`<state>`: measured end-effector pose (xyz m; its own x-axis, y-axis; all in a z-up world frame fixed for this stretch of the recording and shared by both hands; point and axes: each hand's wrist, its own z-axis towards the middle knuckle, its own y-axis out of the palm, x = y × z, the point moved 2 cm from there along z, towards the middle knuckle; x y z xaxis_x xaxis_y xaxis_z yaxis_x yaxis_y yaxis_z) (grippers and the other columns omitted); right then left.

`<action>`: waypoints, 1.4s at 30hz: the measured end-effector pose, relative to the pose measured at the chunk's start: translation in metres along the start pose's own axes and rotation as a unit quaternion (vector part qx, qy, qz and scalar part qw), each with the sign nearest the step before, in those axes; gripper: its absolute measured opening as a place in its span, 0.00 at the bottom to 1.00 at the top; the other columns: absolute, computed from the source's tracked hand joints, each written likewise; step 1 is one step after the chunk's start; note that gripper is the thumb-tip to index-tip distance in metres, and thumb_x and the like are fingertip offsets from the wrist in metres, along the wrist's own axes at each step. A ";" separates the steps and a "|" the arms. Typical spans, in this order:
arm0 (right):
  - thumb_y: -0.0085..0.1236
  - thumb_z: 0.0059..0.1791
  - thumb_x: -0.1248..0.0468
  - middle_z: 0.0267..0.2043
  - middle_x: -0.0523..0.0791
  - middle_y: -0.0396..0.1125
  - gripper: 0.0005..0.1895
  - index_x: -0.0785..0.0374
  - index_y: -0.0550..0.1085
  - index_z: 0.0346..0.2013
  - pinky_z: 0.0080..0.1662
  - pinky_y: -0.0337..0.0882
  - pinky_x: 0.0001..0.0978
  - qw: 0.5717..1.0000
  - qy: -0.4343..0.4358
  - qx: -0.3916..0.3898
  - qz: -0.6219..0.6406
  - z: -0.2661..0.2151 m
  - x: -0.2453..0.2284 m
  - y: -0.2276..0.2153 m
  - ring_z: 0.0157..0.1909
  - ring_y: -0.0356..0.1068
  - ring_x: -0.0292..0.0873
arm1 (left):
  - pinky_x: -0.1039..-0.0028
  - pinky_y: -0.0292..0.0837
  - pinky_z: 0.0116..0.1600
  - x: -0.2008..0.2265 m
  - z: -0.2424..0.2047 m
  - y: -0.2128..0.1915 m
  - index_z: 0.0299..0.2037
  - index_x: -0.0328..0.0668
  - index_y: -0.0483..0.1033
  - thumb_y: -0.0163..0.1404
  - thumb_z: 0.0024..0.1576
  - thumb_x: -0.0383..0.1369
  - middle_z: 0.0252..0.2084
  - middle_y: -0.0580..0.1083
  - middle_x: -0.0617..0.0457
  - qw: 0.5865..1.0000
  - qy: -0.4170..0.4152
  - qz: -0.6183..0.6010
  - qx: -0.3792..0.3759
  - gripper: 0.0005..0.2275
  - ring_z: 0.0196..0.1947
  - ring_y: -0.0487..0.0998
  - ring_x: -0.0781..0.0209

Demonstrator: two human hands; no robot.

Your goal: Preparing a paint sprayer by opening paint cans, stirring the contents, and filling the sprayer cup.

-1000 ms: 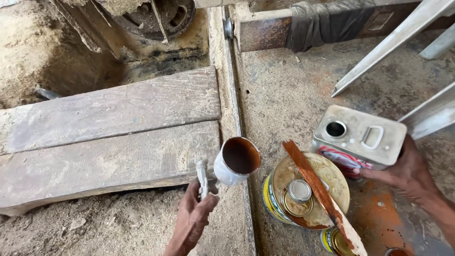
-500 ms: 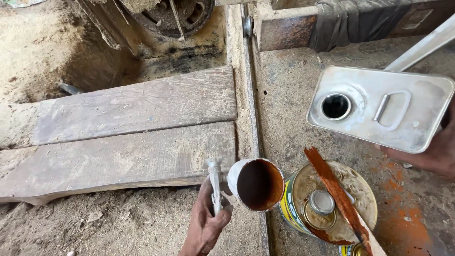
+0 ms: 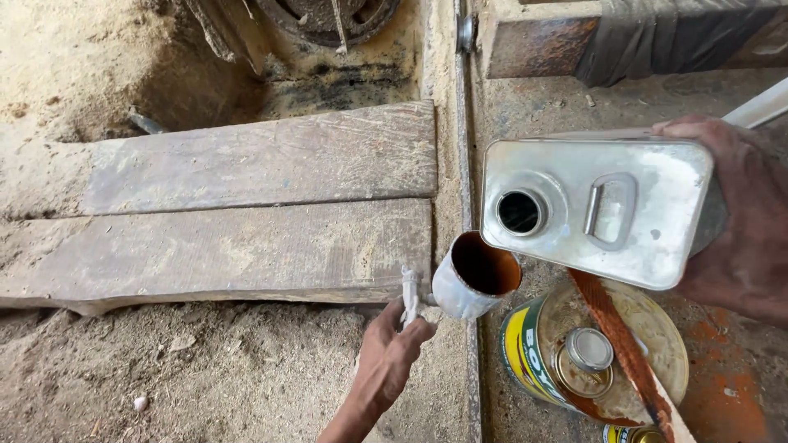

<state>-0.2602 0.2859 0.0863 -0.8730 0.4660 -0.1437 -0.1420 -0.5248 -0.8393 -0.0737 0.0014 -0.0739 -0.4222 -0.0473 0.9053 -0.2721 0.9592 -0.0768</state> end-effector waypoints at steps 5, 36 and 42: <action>0.80 0.23 0.59 0.64 0.66 0.61 0.63 0.82 0.59 0.66 0.69 0.68 0.61 0.995 -0.079 0.015 0.054 0.012 -0.015 0.007 0.66 0.67 0.70 | 0.68 0.68 0.33 -0.004 0.002 -0.005 0.57 0.39 0.79 0.54 0.49 0.40 0.32 0.72 0.52 0.996 -0.075 -0.049 0.024 0.25 0.27 0.66 0.63; 0.74 0.32 0.67 0.71 0.63 0.61 0.54 0.77 0.59 0.68 0.78 0.65 0.51 0.999 -0.035 0.025 0.000 -0.015 -0.007 0.017 0.74 0.63 0.67 | 0.65 0.68 0.36 0.005 -0.005 -0.002 0.62 0.36 0.78 0.53 0.45 0.37 0.35 0.73 0.47 0.991 -0.130 -0.018 0.023 0.30 0.31 0.67 0.58; 0.80 0.35 0.54 0.65 0.63 0.63 0.60 0.76 0.56 0.71 0.67 0.76 0.51 0.997 -0.024 0.069 0.023 -0.022 0.005 0.010 0.63 0.70 0.62 | 0.71 0.63 0.29 -0.008 0.002 -0.007 0.57 0.32 0.79 0.53 0.49 0.32 0.30 0.71 0.50 0.992 -0.041 -0.119 0.001 0.23 0.25 0.64 0.62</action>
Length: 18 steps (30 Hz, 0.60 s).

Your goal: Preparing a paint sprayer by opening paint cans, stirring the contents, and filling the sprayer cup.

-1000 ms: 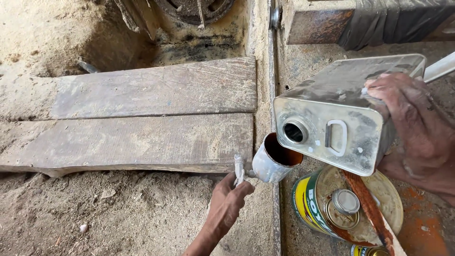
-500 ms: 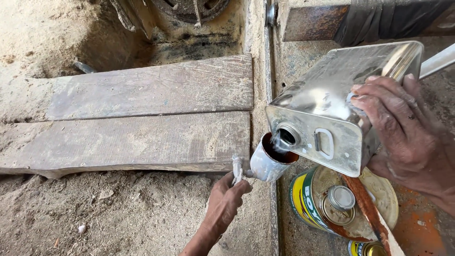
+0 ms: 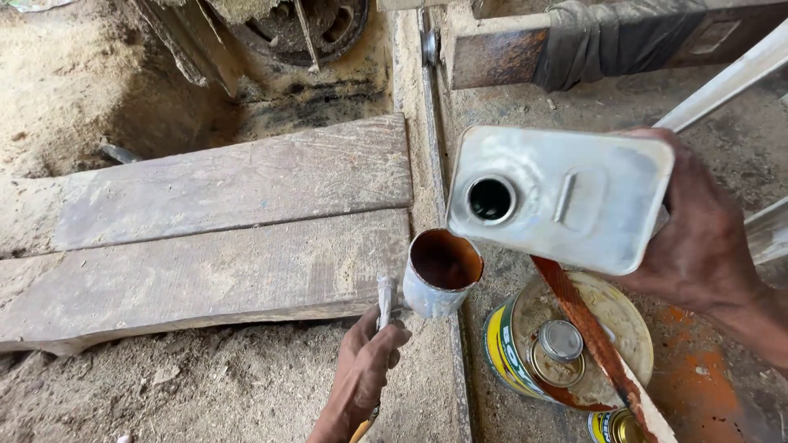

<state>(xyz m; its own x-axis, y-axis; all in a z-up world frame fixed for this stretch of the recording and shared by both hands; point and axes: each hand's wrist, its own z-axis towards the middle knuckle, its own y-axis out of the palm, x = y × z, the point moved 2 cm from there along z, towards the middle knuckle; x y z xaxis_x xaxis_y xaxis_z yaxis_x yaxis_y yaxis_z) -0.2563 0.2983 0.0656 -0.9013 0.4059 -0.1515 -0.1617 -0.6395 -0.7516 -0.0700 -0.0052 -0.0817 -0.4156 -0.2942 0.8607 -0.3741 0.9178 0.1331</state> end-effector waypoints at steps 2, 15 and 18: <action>0.79 0.33 0.61 0.55 0.58 0.67 0.54 0.77 0.59 0.66 0.60 0.80 0.44 0.994 0.099 0.006 0.039 -0.005 0.005 -0.006 0.53 0.74 0.56 | 0.70 0.65 0.31 0.005 -0.002 0.001 0.63 0.34 0.79 0.55 0.48 0.34 0.31 0.72 0.50 1.000 -0.002 0.013 0.013 0.29 0.27 0.66 0.61; 0.79 0.34 0.68 0.57 0.63 0.69 0.52 0.79 0.59 0.67 0.56 0.75 0.51 0.951 0.298 0.084 0.009 -0.110 0.047 -0.018 0.52 0.74 0.60 | 0.64 0.62 0.38 0.004 -0.005 -0.011 0.52 0.22 0.78 0.51 0.54 0.23 0.33 0.71 0.40 0.999 -0.024 -0.030 0.036 0.16 0.31 0.65 0.53; 0.76 0.34 0.68 0.60 0.59 0.67 0.52 0.76 0.59 0.69 0.61 0.71 0.47 0.917 0.388 0.090 0.023 -0.148 0.050 -0.020 0.55 0.71 0.57 | 0.64 0.62 0.40 0.003 -0.006 -0.018 0.67 0.29 0.76 0.51 0.54 0.25 0.36 0.74 0.40 0.997 -0.036 -0.004 0.070 0.26 0.31 0.66 0.53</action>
<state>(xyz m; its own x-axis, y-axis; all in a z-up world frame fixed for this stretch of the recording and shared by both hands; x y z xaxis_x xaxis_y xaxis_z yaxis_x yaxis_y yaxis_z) -0.2381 0.4279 -0.0224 -0.3635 0.6731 -0.6441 -0.2575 -0.7370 -0.6249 -0.0598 -0.0210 -0.0782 -0.4682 -0.3236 0.8222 -0.4878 0.8706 0.0649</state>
